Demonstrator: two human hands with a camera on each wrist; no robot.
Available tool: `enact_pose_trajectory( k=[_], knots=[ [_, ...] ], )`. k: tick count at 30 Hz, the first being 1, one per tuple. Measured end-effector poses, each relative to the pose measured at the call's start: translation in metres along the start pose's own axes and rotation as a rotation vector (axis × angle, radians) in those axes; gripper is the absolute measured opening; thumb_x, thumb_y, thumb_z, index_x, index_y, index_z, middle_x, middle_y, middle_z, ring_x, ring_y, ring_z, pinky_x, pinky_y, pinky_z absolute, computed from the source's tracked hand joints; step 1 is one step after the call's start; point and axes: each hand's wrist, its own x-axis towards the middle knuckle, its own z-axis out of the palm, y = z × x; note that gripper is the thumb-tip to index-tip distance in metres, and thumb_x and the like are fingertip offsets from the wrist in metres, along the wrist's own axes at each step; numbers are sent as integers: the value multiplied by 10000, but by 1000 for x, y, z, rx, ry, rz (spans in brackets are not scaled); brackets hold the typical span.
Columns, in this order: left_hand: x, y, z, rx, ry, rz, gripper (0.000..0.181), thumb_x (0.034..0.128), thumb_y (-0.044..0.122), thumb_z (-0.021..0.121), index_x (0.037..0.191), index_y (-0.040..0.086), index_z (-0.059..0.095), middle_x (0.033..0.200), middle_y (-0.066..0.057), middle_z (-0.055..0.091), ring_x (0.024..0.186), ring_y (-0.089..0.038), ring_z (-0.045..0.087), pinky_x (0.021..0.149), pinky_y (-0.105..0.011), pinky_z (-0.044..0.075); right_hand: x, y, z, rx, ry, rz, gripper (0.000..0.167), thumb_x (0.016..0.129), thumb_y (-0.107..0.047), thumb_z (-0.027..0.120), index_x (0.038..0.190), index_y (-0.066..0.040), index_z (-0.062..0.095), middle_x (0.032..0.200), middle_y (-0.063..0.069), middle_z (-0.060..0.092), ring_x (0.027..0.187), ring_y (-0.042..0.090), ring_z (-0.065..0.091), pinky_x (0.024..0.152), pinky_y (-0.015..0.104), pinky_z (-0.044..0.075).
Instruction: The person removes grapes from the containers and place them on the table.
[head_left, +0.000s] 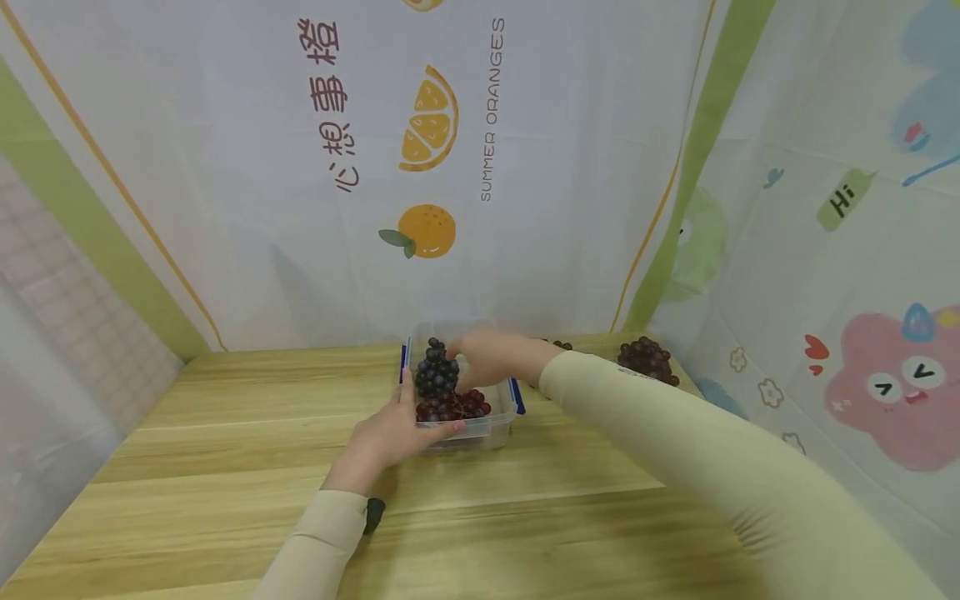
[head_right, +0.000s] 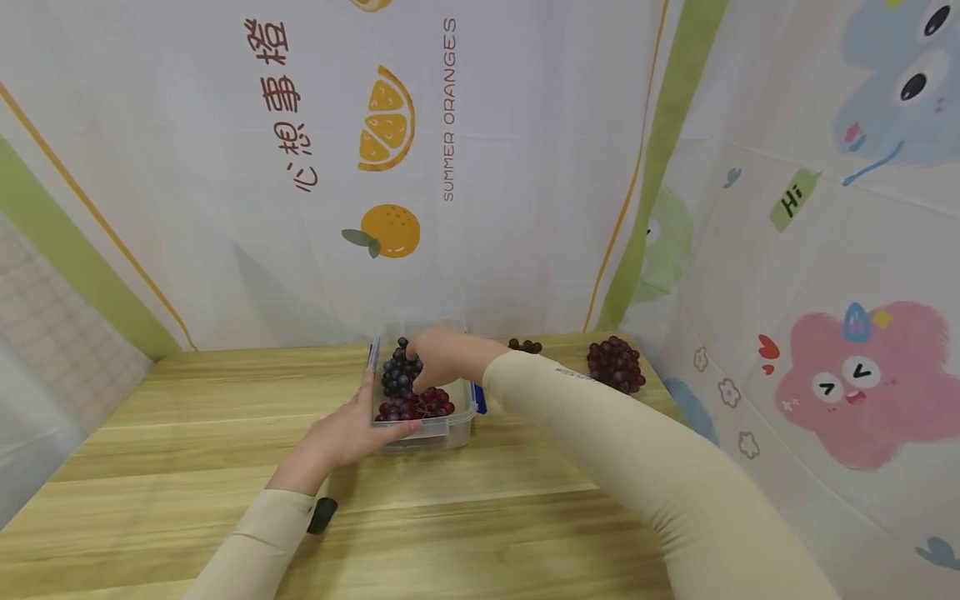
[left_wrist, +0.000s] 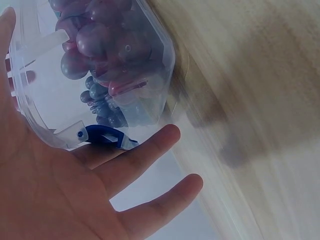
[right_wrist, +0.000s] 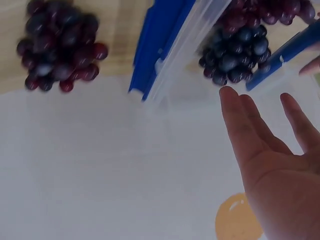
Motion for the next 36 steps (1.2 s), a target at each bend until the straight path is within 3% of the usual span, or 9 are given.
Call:
enact_pose_trajectory(
  k=[5,7,10,14,21,26,31,36],
  knots=[
    [1,-2,1,-6,3,-1,1449,793,971,550,1702,69,-129,1747,-275,215,1357,-469,622,683,-462,580,11,-10,18,40,-41,7,617,998,-374,761,1547,-164,573,1543,82,623,1375,263,626,1130,453,525],
    [2,-2,1,-12,4,0,1457,786,974,554,1702,73,-131,1747,-275,214,1356,-466,624,719,-481,586,12,-14,24,44,-60,9,608,1000,-396,755,1538,-173,582,1505,87,651,1271,257,682,1115,447,532],
    [1,-2,0,-21,5,2,1459,787,967,566,1701,72,-134,1748,-281,204,1300,-451,665,675,-449,564,12,-18,29,59,-84,16,599,1006,-408,740,1532,-167,589,1484,74,665,1214,241,697,1106,444,534],
    [1,-2,0,-20,4,1,1455,794,957,574,1700,67,-137,1748,-281,207,1252,-428,695,609,-402,516,13,-22,32,89,-98,37,586,1024,-405,713,1535,-146,587,1500,66,655,1290,229,665,1119,444,529],
    [1,-1,-1,-15,1,4,1449,807,946,575,1696,52,-138,1742,-287,221,1311,-448,660,667,-447,545,22,-27,36,79,-96,73,646,1015,-456,716,1563,-153,558,1535,58,638,1368,242,642,1137,438,522],
    [2,-2,1,-20,-7,-9,1446,804,953,567,1697,70,-150,1750,-267,214,1312,-447,659,638,-416,528,28,-29,38,78,-94,111,681,990,-506,734,1556,-166,568,1543,47,632,1372,238,637,1133,438,526],
    [3,-2,1,-25,-2,-7,1443,810,941,579,1697,65,-148,1748,-271,216,1319,-462,650,647,-429,539,30,-30,40,73,-128,168,697,997,-548,704,1574,-189,549,1580,37,597,1394,245,618,1131,447,524],
    [3,-1,-1,-21,-1,-1,1456,802,945,583,1695,60,-150,1740,-275,238,1260,-439,689,659,-439,551,31,-28,42,96,-169,164,696,1013,-559,662,1579,-172,539,1583,48,593,1420,257,598,1141,454,513]
  ],
)
